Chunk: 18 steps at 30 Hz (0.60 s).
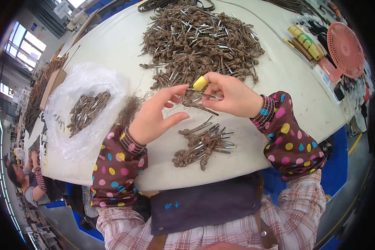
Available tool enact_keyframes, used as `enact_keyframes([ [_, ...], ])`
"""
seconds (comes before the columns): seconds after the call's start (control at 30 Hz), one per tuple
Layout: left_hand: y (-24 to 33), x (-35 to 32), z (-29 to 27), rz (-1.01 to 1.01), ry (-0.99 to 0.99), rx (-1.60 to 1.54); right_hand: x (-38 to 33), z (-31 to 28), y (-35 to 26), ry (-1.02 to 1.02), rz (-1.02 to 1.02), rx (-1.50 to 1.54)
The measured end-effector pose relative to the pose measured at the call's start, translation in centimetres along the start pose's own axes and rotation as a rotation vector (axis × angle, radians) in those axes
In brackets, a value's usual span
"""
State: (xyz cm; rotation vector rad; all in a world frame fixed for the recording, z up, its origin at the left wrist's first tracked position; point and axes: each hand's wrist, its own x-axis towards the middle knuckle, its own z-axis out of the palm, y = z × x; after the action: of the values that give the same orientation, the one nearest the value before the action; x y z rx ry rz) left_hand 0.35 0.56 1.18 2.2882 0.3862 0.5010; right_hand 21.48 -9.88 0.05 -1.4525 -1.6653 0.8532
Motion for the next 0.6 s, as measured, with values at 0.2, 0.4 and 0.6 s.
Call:
enact_keyframes([
  [0.2,-2.8,-0.4,2.3,-0.144,0.024,-0.326,-0.5,1.5,1.3,0.091,0.016,0.208],
  [0.4,-3.1,-0.4,3.6,-0.264,0.09,-0.713,-0.5,3.1,0.7,0.138,0.05,0.032],
  [0.6,-3.7,0.0,3.0,-0.332,0.183,-0.752,-0.8,3.5,0.3,0.152,0.077,-0.034],
])
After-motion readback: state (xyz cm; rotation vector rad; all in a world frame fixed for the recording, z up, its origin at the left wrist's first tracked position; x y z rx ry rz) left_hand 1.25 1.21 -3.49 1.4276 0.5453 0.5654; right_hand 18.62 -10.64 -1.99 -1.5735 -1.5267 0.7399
